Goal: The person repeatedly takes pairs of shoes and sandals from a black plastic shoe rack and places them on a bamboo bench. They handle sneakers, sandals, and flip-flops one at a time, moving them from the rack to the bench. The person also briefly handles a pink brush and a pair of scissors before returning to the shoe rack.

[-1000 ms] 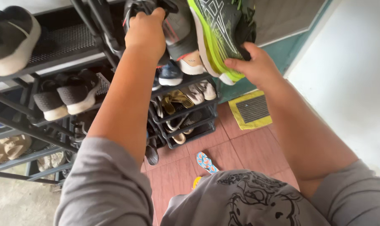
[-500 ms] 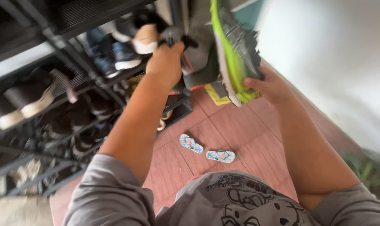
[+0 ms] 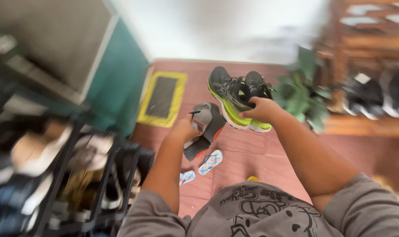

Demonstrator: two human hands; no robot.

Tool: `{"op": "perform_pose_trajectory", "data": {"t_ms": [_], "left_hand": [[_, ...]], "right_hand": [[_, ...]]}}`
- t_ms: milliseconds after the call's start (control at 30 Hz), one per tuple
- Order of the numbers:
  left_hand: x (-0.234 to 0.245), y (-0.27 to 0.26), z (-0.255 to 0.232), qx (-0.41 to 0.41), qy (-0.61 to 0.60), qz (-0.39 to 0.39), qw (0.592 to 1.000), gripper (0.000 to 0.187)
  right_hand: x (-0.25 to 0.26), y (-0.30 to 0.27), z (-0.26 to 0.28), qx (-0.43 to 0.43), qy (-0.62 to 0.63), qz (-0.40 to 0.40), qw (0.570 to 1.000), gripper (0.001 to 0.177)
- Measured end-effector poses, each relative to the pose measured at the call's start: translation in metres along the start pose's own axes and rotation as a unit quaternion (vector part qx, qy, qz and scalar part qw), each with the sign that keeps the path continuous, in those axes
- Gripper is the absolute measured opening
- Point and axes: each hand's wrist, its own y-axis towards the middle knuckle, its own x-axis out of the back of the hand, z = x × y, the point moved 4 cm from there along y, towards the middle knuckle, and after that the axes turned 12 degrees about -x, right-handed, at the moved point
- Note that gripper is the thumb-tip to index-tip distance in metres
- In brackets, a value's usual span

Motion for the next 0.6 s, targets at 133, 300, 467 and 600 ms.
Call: {"op": "perform_pose_trajectory", "data": {"t_ms": [133,300,467,600], "left_hand": [[-0.020,0.027,-0.069,0.024,-0.101,0.089,0.991,0.090],[-0.074,0.074,-0.162,-0.154,-0.039,0.105,0.982,0.089],[-0.136,0.098,-0.276,-0.195,-0.005,0.172,0.966,0.093],[-0.173,0.103,-0.359,-0.233,-0.008,0.207,0.950,0.089]], "right_hand": [[0.006,-0.005,-0.089,-0.096,-0.021,-0.035,0.995,0.077],[0.008,-0.031,-0.214,-0.196,0.081,-0.042,0.976,0.076],[0.032,-0.069,-0.330,-0.273,0.186,-0.086,0.940,0.079],[0.059,-0.104,-0.394,-0.310,0.273,-0.114,0.903,0.087]]}}
